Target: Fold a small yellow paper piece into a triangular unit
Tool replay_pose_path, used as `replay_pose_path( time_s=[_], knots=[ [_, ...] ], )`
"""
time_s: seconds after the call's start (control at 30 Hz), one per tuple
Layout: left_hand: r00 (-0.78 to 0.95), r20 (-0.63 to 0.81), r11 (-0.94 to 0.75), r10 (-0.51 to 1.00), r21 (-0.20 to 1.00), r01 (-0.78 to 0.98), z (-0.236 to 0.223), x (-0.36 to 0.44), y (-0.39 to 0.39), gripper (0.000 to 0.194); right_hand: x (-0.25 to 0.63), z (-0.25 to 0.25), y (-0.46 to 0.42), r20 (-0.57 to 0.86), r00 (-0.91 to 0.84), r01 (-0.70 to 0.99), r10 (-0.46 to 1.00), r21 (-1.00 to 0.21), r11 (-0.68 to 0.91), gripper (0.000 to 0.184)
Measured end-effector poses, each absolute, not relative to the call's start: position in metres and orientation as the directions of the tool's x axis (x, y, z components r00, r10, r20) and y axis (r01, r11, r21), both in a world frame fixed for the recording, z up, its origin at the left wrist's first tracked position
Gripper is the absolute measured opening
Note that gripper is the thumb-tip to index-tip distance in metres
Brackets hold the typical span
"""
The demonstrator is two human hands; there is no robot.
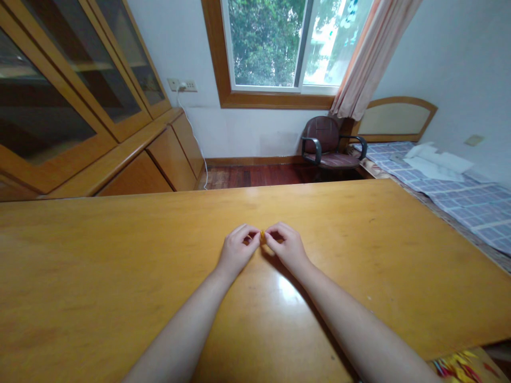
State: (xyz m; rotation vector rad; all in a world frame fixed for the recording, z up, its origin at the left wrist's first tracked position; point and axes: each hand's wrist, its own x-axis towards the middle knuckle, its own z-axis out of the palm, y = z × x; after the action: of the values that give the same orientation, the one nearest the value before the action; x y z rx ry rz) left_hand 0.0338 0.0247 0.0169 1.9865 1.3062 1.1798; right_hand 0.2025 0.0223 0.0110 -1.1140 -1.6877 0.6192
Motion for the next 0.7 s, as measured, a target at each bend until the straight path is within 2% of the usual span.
replay_pose_path(
  time_s=[0.27, 0.53, 0.7],
  knots=[
    [0.125, 0.382, -0.397, 0.916, 0.81, 0.432, 0.0165, 0.0337, 0.0245, 0.01, 0.203, 0.0135, 0.0203, 0.463, -0.042, 0.353, 0.886, -0.822, 0.446, 0.009],
    [0.182, 0.385, -0.425, 0.905, 0.83, 0.36, 0.0166, 0.0346, 0.0233, 0.014, 0.2032, 0.0112, 0.0206, 0.524, -0.123, 0.384, 0.843, -0.758, 0.528, 0.008],
    [0.215, 0.396, -0.448, 0.893, 0.834, 0.323, 0.0192, 0.0333, 0.0222, 0.016, 0.2035, 0.0127, 0.0188, 0.541, -0.192, 0.473, 0.819, -0.68, 0.561, 0.008]
  ],
)
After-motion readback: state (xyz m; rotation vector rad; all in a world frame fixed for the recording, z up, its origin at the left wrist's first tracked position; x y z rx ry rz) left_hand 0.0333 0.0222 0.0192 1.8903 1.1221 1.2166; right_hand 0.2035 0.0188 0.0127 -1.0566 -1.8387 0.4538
